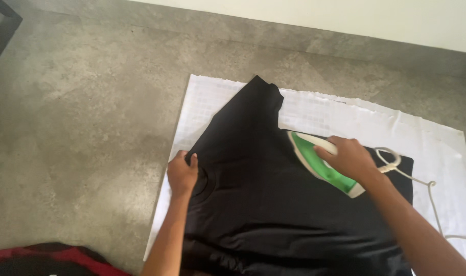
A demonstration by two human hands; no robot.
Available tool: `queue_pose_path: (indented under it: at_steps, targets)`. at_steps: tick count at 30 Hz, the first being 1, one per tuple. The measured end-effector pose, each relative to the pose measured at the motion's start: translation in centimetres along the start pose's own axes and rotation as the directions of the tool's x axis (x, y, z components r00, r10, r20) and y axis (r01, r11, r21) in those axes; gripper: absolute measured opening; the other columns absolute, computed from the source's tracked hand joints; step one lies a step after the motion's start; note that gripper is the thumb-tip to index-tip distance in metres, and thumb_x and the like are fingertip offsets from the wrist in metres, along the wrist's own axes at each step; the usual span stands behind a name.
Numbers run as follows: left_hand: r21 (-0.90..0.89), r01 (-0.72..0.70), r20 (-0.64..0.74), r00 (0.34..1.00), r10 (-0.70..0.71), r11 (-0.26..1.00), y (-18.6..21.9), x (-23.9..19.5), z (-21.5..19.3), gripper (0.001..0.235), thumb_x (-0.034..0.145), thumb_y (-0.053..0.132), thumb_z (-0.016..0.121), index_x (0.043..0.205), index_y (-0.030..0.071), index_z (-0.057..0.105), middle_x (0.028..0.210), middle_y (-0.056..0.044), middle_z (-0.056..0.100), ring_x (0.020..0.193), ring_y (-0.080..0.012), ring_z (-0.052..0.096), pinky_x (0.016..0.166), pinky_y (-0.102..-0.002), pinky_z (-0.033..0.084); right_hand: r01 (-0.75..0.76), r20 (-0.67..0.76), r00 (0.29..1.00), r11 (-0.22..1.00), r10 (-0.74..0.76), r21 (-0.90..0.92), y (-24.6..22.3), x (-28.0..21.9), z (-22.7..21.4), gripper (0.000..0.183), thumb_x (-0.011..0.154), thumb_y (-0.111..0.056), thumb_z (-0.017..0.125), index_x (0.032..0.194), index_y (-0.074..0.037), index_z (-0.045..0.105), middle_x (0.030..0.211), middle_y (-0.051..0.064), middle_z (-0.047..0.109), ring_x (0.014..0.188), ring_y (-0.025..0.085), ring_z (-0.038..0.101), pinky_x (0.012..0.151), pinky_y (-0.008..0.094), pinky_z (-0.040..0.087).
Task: The person irons a black shirt laid out on a white cloth on the floor. They use a green and white iron to smooth the fabric, adjusting the shirt's position and sleeves as needed.
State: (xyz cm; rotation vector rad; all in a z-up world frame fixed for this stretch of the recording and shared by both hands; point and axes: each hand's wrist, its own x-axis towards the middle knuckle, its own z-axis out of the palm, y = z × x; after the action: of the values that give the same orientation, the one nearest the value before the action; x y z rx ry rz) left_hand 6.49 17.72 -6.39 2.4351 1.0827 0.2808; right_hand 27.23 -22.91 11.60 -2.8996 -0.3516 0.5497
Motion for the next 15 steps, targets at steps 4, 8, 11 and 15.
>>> queue_pose_path:
  at_steps: [4, 8, 11, 15]
  targets:
    - [-0.069, 0.154, 0.244, 0.960, -0.133, 0.986, -2.6, -0.3, -2.2, 0.037, 0.083, 0.049, 0.076, 0.101, 0.016, 0.081, 0.087, -0.006, 0.077, 0.089, -0.0300, 0.078, 0.070, -0.043, 0.062, -0.060, -0.004, 0.998, 0.998, 0.060, -0.034, 2.9, -2.3, -1.6, 0.054, 0.094, -0.063, 0.067, 0.120, -0.016, 0.080, 0.108, 0.020, 0.082, 0.108, 0.040, 0.077, 0.093, 0.051, 0.061]
    - [0.156, 0.183, 0.444, 0.865, -0.234, 0.971, 2.8, -0.6, -6.9, 0.036, 0.094, 0.044, 0.069, 0.109, 0.011, 0.066, 0.106, -0.006, 0.068, 0.097, -0.0298, 0.069, 0.077, -0.044, 0.055, -0.074, 0.088, 0.992, 0.987, 0.087, -0.140, 3.1, -3.1, -3.7, 0.060, 0.097, -0.062, 0.053, 0.130, -0.015, 0.071, 0.119, 0.010, 0.079, 0.110, 0.034, 0.072, 0.083, 0.048, 0.058]
    - [0.065, -0.341, -0.127, 0.929, 0.347, 0.938, 8.5, -0.4, -3.0, 0.045, 0.080, 0.022, 0.074, 0.123, 0.009, 0.066, 0.113, -0.019, 0.067, 0.112, -0.0425, 0.060, 0.094, -0.057, 0.047, -0.108, 0.085, 0.990, 0.992, 0.114, -0.070, 2.8, -3.8, -5.1, 0.053, 0.101, -0.055, 0.055, 0.123, -0.012, 0.075, 0.103, 0.012, 0.081, 0.089, 0.031, 0.074, 0.071, 0.043, 0.055]
    - [-0.110, -0.640, -0.104, 0.769, 0.631, 0.761, 20.4, -0.2, 4.2, 0.032, 0.085, 0.018, 0.075, 0.113, 0.006, 0.068, 0.103, -0.014, 0.067, 0.099, -0.0382, 0.064, 0.081, -0.049, 0.054, -0.227, 0.057, 0.973, 0.974, 0.225, 0.027, 2.6, -4.3, -6.5, 0.047, 0.100, -0.055, 0.058, 0.110, -0.012, 0.076, 0.092, 0.017, 0.077, 0.090, 0.036, 0.069, 0.076, 0.045, 0.051]
